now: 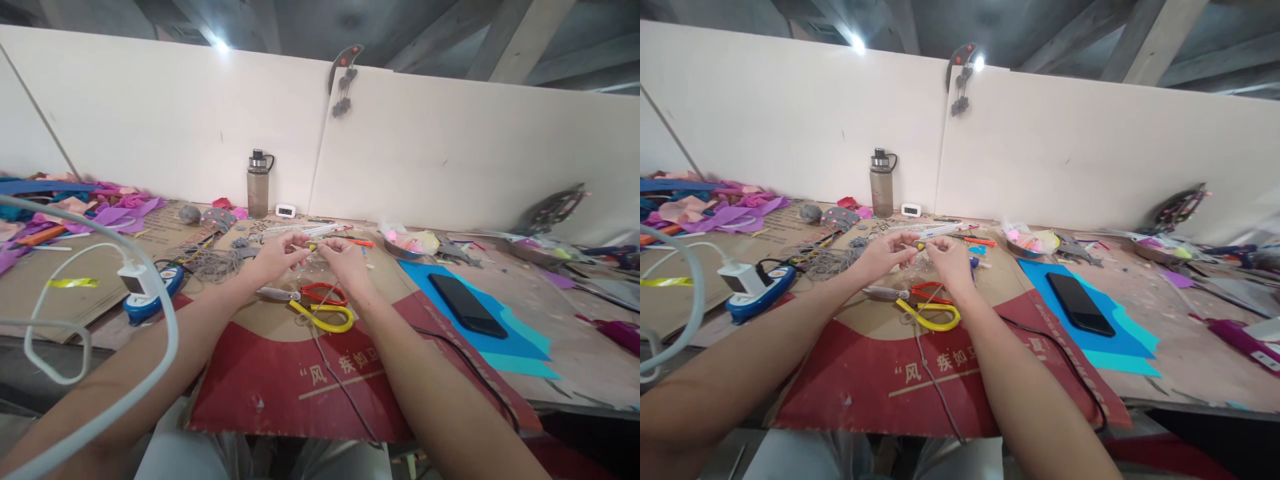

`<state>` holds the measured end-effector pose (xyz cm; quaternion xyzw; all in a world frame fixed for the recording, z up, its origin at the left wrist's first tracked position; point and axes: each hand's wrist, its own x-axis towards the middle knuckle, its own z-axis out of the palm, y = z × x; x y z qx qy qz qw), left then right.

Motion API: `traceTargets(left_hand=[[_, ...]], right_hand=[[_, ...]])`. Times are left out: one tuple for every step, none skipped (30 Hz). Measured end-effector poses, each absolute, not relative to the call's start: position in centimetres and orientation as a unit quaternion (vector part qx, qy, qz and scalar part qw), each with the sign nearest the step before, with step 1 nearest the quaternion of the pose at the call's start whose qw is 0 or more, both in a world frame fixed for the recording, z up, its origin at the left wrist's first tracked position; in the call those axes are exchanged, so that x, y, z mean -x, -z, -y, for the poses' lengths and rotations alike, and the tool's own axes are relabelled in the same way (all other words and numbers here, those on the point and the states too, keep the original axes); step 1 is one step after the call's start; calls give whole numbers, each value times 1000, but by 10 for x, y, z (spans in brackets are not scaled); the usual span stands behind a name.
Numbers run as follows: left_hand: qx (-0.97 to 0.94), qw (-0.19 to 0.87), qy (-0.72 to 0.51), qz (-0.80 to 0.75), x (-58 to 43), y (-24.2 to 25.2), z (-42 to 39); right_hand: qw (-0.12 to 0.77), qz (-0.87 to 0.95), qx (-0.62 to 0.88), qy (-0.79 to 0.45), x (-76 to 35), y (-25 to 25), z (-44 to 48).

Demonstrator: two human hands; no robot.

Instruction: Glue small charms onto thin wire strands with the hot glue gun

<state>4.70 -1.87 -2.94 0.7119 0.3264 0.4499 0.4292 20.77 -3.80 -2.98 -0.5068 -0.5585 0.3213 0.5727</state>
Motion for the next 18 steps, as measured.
traceTargets(left_hand=[[-705, 439, -455, -321, -47, 30, 18], [-697, 446, -463, -319, -47, 30, 18], [-685, 450, -474, -322, -47, 30, 17], [-671, 449, -488, -332, -46, 30, 16], [-656, 444, -502, -346, -45, 30, 15], [-642, 439, -512, -363, -44, 29, 14], [-628, 436, -520, -380, -42, 29, 13], [-616, 436, -526, -392, -40, 28, 13], [-605, 441, -530, -398, -39, 28, 12], [-596, 450, -532, -400, -38, 27, 12], [-587, 460, -533, -399, -38, 26, 12], [-581, 470, -532, -398, -38, 26, 12], [-578, 481, -527, -397, -39, 25, 12], [-577, 490, -518, -398, -40, 25, 12], [-580, 497, -509, -396, -41, 25, 12], [-587, 503, -500, -391, -42, 26, 12], [-597, 505, -491, -383, -42, 26, 12], [-609, 504, -483, -376, -43, 27, 12]], right_hand=[[577, 551, 514, -316, -211, 29, 38], [581, 541, 522, -311, -214, 28, 37], [586, 531, 530, -308, -218, 27, 37], [591, 520, 536, -305, -220, 26, 37], [595, 512, 541, -302, -222, 26, 36], [599, 506, 544, -300, -224, 26, 36], [601, 505, 544, -299, -225, 26, 36], [599, 507, 542, -299, -225, 25, 37], [596, 511, 542, -300, -225, 26, 37], [590, 515, 544, -302, -224, 26, 38], [583, 519, 547, -303, -223, 26, 39], [579, 521, 550, -303, -223, 26, 39], [576, 520, 553, -302, -222, 26, 40], [576, 519, 556, -301, -221, 26, 40], [575, 518, 556, -302, -220, 26, 41], [574, 518, 556, -303, -220, 27, 41], [573, 518, 557, -305, -220, 27, 41], [571, 519, 558, -306, -219, 27, 40]])
